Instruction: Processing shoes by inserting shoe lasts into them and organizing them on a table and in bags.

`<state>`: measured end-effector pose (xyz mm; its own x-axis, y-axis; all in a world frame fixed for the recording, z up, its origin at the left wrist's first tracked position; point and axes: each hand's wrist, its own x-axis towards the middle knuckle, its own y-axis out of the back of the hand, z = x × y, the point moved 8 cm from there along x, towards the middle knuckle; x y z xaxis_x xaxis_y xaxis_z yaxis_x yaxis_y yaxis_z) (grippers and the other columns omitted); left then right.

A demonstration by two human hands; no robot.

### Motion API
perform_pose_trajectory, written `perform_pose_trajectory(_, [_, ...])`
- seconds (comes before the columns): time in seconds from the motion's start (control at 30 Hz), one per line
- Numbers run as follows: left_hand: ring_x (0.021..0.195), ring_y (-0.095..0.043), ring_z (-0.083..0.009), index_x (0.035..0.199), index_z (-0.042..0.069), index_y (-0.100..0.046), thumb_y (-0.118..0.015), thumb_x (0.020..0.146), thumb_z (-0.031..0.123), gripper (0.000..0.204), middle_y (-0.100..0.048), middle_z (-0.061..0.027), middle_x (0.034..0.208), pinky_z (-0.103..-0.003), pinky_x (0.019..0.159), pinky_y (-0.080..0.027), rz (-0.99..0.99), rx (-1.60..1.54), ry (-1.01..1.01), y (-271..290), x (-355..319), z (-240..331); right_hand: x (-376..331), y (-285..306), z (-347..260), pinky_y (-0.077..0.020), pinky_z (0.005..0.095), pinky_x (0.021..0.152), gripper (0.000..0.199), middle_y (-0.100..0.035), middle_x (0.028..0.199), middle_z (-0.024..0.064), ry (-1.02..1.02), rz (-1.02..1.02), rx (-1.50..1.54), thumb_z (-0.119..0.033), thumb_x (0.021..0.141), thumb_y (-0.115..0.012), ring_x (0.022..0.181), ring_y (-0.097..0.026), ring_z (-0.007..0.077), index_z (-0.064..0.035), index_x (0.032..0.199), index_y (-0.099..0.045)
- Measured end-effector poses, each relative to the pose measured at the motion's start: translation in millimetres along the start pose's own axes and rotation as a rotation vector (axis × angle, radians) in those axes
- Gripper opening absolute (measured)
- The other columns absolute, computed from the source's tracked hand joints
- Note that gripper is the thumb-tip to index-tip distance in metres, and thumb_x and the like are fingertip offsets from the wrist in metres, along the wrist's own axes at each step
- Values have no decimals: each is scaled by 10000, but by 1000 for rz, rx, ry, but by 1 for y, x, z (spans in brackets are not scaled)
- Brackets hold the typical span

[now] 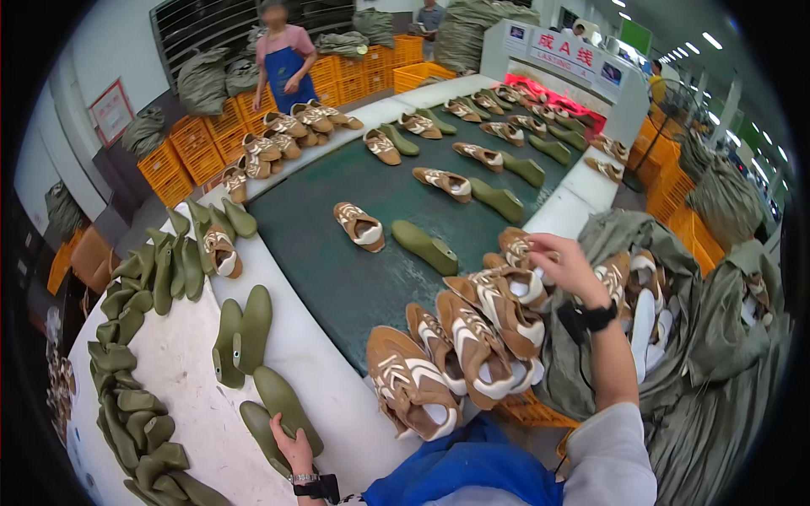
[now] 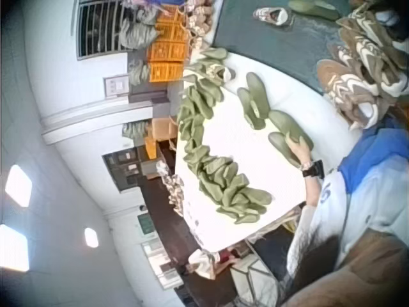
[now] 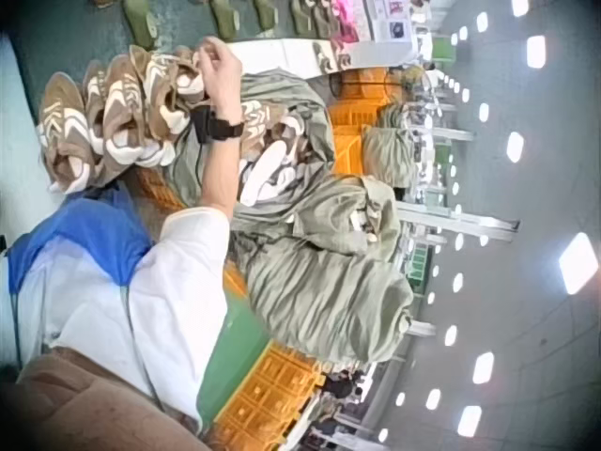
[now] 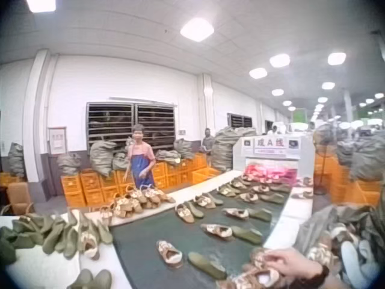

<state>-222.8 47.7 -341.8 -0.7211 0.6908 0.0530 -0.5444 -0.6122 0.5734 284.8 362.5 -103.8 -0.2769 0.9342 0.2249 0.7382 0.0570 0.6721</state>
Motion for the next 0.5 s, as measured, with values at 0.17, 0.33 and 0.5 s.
perform_pose_trajectory(0.17, [1065, -512, -283, 1207, 29, -431, -543, 692, -72, 536, -501, -166, 1171, -339, 937, -389, -71, -83, 9, -15, -18, 5, -208, 81, 182, -476, 314, 671, 181, -628, 777, 113, -404, 717, -202, -101, 867, -544, 737, -616, 217, 20, 994, -591])
perform_pose_trajectory(0.33, [1029, -525, -249, 1212, 48, -443, -554, 688, -72, 549, -520, -138, 1138, -321, 897, -418, -285, -135, -13, -56, 4, 44, -300, -15, 194, -396, 371, 931, 376, -319, 1382, 153, -420, 288, -475, 121, 692, -526, 1191, -415, 372, 14, 1051, -495])
perform_pose_trajectory(0.5, [986, -542, -240, 1212, 68, -441, -538, 686, -101, 561, -522, -133, 1127, -321, 836, -461, -352, -373, 110, -105, 60, 70, -294, -14, 190, -427, 339, 874, 436, -345, 1359, 137, -441, 415, -337, 117, 720, -526, 1154, -445, 334, 13, 1141, -483])
